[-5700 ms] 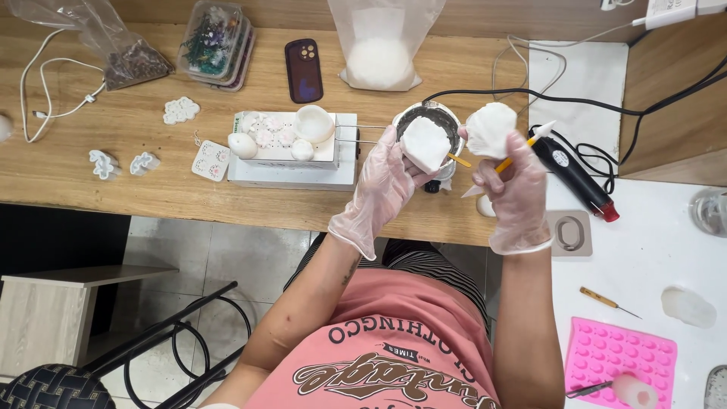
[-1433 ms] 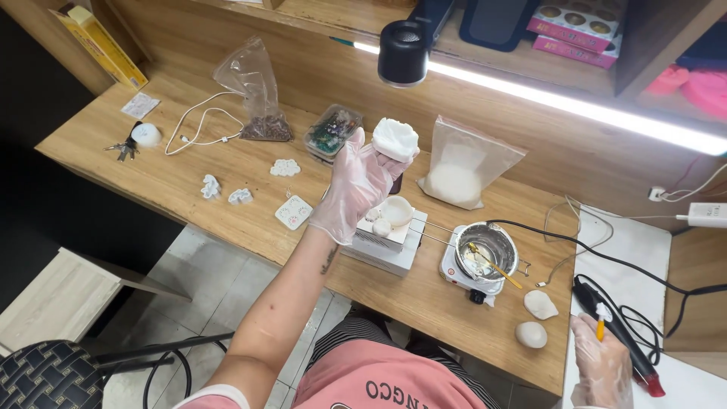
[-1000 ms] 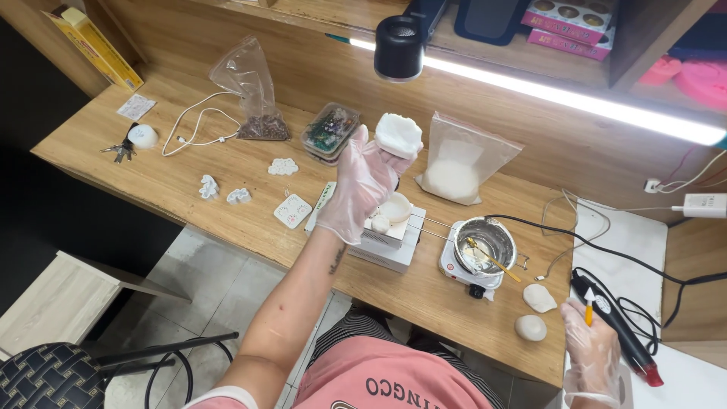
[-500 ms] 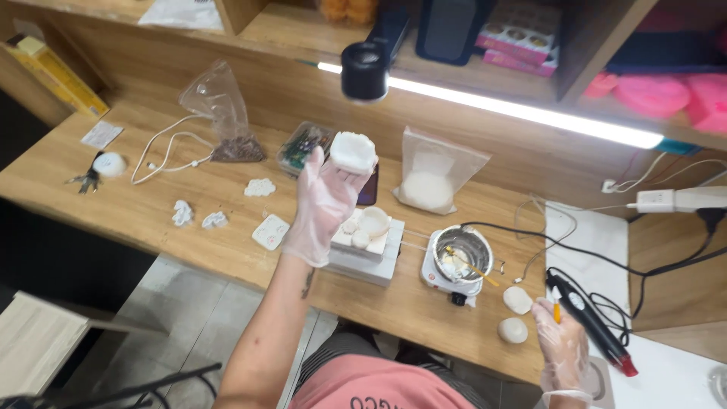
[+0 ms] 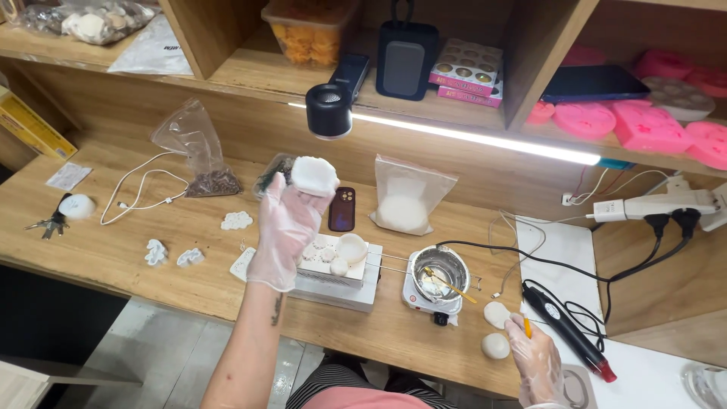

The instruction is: Preparing wax and pouring it into molds for candle production.

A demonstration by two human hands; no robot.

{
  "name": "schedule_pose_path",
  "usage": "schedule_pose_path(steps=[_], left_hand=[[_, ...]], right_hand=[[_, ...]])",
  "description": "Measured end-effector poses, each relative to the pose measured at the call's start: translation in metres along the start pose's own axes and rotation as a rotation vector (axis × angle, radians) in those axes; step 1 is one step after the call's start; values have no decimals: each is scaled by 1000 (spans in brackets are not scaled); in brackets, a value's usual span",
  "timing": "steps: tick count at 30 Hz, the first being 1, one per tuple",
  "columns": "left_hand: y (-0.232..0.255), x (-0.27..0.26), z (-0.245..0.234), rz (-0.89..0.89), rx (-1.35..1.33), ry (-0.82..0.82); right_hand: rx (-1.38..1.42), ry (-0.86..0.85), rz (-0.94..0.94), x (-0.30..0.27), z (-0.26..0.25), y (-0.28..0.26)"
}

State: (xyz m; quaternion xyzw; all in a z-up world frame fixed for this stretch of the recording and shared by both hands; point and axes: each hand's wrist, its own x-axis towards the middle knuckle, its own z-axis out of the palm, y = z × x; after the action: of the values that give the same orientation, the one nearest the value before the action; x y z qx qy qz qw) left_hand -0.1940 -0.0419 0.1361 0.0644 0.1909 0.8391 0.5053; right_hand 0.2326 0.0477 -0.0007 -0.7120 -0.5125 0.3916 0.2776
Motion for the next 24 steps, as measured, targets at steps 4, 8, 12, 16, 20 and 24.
schedule_pose_path(steps=[4,8,12,16,20,24], left_hand=[[-9,4,-11,-53,28,-2],[-13,9,-14,-69,34,-21],[-13,12,-14,-70,42,-20],[-19,11,-12,-55,22,-2],[-23,17,-23,-92,-6,8],[-27,17,-31,-108,-49,-85]], right_hand=[[-43,11,-8,2,6,-1],[-42,2,18,3,5,2],[-116,12,-9,1,3,5],[-323,28,5,6,-7,7],[-257,223,-276,-8,-17,1],[508,64,-343,-75,-22,-102]])
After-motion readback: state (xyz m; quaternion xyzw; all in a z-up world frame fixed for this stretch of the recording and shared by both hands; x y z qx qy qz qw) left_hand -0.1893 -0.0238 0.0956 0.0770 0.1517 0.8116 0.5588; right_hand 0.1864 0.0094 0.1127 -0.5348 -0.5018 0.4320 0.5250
